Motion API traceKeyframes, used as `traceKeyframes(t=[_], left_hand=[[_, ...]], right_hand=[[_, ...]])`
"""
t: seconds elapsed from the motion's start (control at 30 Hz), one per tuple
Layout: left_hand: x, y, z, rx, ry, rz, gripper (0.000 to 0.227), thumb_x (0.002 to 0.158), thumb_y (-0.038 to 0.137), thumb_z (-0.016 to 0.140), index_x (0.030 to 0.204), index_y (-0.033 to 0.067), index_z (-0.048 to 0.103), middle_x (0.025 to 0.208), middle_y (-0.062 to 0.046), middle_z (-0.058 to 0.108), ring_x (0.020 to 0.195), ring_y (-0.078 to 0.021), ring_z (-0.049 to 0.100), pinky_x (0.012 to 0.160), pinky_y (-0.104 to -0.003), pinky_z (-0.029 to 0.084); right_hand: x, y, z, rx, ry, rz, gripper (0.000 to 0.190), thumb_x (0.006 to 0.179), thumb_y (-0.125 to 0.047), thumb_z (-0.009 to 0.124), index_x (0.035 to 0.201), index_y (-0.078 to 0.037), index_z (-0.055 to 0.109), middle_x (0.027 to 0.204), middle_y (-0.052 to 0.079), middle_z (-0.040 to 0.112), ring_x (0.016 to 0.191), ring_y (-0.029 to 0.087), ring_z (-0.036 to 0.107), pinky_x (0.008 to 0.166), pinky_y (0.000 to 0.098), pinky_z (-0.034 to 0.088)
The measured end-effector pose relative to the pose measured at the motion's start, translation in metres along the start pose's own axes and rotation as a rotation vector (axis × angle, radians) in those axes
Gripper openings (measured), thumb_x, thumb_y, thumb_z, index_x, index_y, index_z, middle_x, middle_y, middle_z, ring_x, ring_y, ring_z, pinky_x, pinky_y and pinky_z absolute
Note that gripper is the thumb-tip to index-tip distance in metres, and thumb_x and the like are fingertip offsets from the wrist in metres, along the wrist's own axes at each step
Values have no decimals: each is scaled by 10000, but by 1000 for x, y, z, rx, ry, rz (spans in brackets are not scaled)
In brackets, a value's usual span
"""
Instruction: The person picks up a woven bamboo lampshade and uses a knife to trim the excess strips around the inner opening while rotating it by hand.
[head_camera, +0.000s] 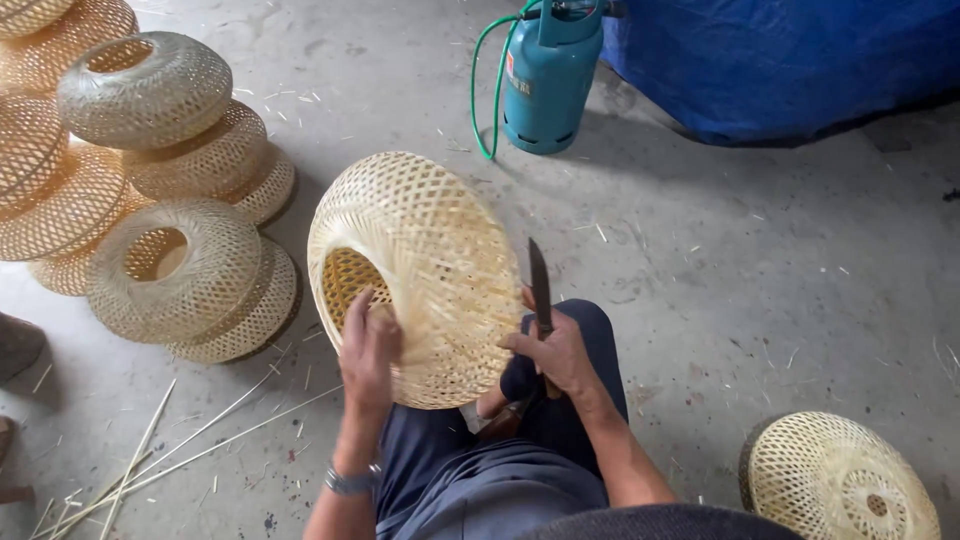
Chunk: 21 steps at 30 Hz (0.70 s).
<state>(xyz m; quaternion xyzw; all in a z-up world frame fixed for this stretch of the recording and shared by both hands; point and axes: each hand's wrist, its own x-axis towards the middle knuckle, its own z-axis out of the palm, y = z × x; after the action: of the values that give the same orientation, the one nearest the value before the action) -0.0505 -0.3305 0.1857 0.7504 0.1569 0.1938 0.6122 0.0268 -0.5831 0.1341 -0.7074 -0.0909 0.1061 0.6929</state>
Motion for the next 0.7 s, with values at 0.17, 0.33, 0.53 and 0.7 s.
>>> traceKeyframes(t=[0.17, 0.33, 0.53, 0.7], left_hand=[[52, 1, 7, -311, -266, -58, 463, 983, 270, 704, 1261, -94, 643, 1004, -62, 701, 825, -85, 603, 702, -251, 488], [13, 7, 34, 193, -126, 72, 373, 901, 196, 763, 1147, -68, 664, 932, -120, 725, 818, -140, 653, 725, -289, 521], [-11, -45, 48, 13, -108, 159, 393, 897, 122, 778, 1215, -71, 651, 1015, -127, 746, 867, -136, 706, 785, -253, 549], [4, -47, 69, -133, -232, 280, 338, 942, 106, 761, 1212, -68, 654, 991, -98, 714, 851, -120, 682, 778, -237, 535]], right_hand=[[2, 8, 12, -25, 71, -34, 665, 815, -180, 817, 1423, -23, 601, 636, -79, 504, 474, 11, 474, 420, 205, 406], [14, -4, -2, 28, 294, -210, 432, 880, -185, 758, 1271, -46, 638, 909, -80, 661, 598, 39, 559, 507, 230, 466], [10, 15, -16, -98, 467, -304, 168, 963, -170, 787, 961, -6, 750, 780, -23, 665, 666, 70, 590, 589, 256, 487], [6, 15, -29, 201, 467, -135, 210, 1016, -203, 749, 949, -9, 702, 684, -24, 583, 504, 53, 491, 441, 239, 384]])
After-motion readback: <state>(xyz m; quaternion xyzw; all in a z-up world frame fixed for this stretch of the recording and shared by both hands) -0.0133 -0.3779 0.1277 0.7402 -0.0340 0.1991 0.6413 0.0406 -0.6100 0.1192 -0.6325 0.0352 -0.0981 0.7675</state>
